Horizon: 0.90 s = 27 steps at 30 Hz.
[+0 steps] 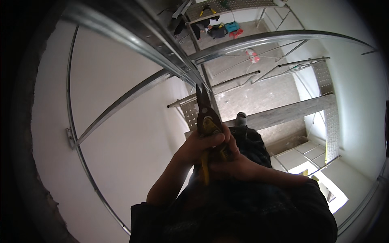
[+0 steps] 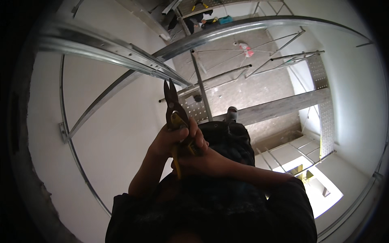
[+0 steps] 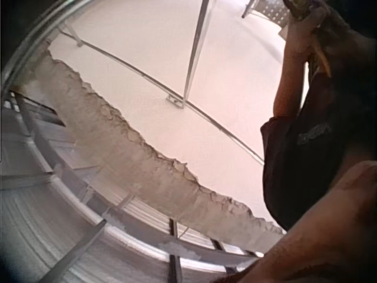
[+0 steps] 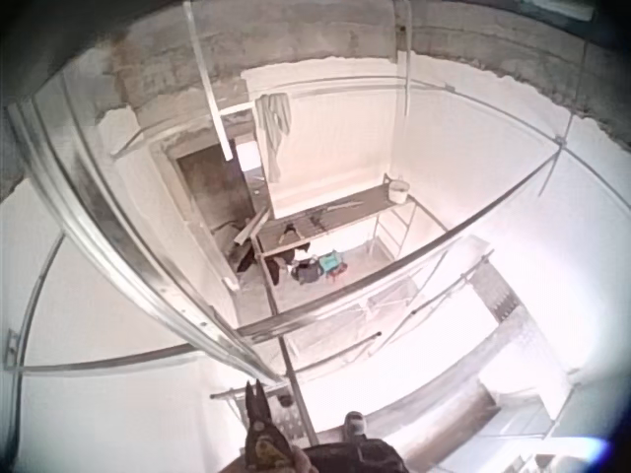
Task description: The person climbs a metal scaffolding structure, retrieves a bucket of hardware, and uses tin snips to cut and fit metal framing pieces. They then position and align the metal frame sections against the ceiling structure.
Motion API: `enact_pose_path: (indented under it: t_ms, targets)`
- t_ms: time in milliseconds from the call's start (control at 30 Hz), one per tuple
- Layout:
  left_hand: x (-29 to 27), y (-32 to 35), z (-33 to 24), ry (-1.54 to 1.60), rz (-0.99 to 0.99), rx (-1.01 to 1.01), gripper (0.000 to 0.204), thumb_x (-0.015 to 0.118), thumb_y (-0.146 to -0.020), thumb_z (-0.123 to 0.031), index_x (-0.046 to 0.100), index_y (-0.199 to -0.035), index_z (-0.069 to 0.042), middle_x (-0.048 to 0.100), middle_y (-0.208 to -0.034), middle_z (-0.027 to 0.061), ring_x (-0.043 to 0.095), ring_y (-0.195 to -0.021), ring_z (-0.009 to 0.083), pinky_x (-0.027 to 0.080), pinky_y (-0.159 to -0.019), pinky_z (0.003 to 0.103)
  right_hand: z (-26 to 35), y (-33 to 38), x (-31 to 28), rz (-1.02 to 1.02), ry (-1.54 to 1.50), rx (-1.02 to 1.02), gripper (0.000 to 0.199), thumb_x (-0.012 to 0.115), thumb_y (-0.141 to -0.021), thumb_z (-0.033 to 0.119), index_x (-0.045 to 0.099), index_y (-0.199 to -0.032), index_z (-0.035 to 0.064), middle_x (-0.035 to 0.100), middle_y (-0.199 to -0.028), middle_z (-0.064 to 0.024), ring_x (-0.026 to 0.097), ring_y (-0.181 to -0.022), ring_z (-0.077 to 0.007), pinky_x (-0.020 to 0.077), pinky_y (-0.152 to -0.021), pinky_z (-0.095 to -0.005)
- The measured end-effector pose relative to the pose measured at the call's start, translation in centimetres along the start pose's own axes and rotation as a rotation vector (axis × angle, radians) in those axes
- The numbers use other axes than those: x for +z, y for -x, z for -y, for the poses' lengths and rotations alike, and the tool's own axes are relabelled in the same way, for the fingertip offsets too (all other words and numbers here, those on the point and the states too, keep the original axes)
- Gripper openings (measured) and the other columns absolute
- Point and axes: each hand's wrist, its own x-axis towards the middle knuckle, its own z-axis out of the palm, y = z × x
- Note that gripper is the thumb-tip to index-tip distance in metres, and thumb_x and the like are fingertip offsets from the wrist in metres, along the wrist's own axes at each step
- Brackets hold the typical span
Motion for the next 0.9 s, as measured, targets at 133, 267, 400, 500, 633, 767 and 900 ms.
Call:
enact_pose_path:
  t_ms: [133, 267, 400, 500, 633, 767, 900]
  targets:
    - [1.4, -1.1, -0.5, -0.023, -0.084, 0.058, 0.030, 0.066, -0.090, -0.031, 0.052, -0.094, -0.004, 0.065, -0.086, 0.0161, 0.067, -0.087, 0.0318, 0.049, -0.094, 0.048, 1.0, 0.7, -1.6, 0.077, -0.154, 0.015, 0.028, 0.060, -0.095, 0.018, 0.058, -0.117, -0.0002, 0.064, -0.108, -0.0085, 0.063, -0.102, -0.0169, 0.0512, -0.087, -0.0311]
    - [1.9, -1.6, -0.7, 0.022, -0.093, 0.152, 0.024, 0.063, -0.092, -0.026, 0.054, -0.094, -0.003, 0.065, -0.087, 0.0167, 0.067, -0.086, 0.0309, 0.050, -0.091, 0.046, 2.1, -0.2, -3.1, 0.255, -0.148, 0.081, 0.035, 0.057, -0.097, 0.011, 0.048, -0.129, 0.0004, 0.060, -0.117, -0.0110, 0.060, -0.111, -0.0210, 0.0507, -0.094, -0.0360]
    - [2.0, -2.0, -0.6, 0.046, -0.145, 0.193, 0.024, 0.061, -0.094, -0.026, 0.055, -0.095, -0.002, 0.066, -0.085, 0.0182, 0.067, -0.085, 0.0313, 0.051, -0.089, 0.047, 1.9, -1.0, -3.7, 0.321, -0.193, 0.035, 0.026, 0.057, -0.096, 0.014, 0.057, -0.117, -0.0015, 0.065, -0.107, -0.0103, 0.063, -0.102, -0.0188, 0.0515, -0.089, -0.0326]
    - [2.0, -2.2, -0.5, 0.034, -0.175, 0.208, 0.027, 0.061, -0.094, -0.028, 0.055, -0.094, -0.002, 0.067, -0.083, 0.0188, 0.068, -0.085, 0.0321, 0.051, -0.088, 0.047, 1.9, -1.1, -4.1, 0.312, -0.215, 0.040, 0.025, 0.059, -0.095, 0.016, 0.061, -0.111, -0.0025, 0.066, -0.104, -0.0098, 0.064, -0.100, -0.0176, 0.0515, -0.088, -0.0313]
    - [2.1, -2.2, -0.6, 0.033, -0.218, 0.230, 0.029, 0.062, -0.093, -0.030, 0.054, -0.093, -0.002, 0.067, -0.083, 0.0194, 0.068, -0.084, 0.0330, 0.051, -0.088, 0.047, 2.7, -1.5, -4.4, 0.344, -0.182, 0.090, 0.026, 0.056, -0.096, 0.007, 0.053, -0.121, -0.0014, 0.064, -0.109, -0.0111, 0.063, -0.104, -0.0204, 0.0520, -0.090, -0.0339]
    - [2.2, -2.3, -0.8, 0.040, -0.229, 0.232, 0.030, 0.062, -0.093, -0.031, 0.054, -0.093, -0.002, 0.066, -0.083, 0.0198, 0.068, -0.085, 0.0330, 0.051, -0.089, 0.047, 3.3, -1.8, -4.6, 0.362, -0.138, 0.049, 0.024, 0.057, -0.097, 0.010, 0.056, -0.118, -0.0014, 0.065, -0.107, -0.0103, 0.064, -0.102, -0.0193, 0.0528, -0.088, -0.0324]
    - [2.3, -2.4, -0.9, 0.046, -0.200, 0.243, 0.029, 0.061, -0.094, -0.031, 0.053, -0.094, -0.003, 0.066, -0.083, 0.0194, 0.067, -0.086, 0.0329, 0.050, -0.090, 0.047, 3.5, -1.8, -4.8, 0.392, -0.125, 0.063, 0.021, 0.056, -0.098, 0.011, 0.058, -0.115, -0.0011, 0.066, -0.104, -0.0093, 0.065, -0.100, -0.0181, 0.0532, -0.087, -0.0320]
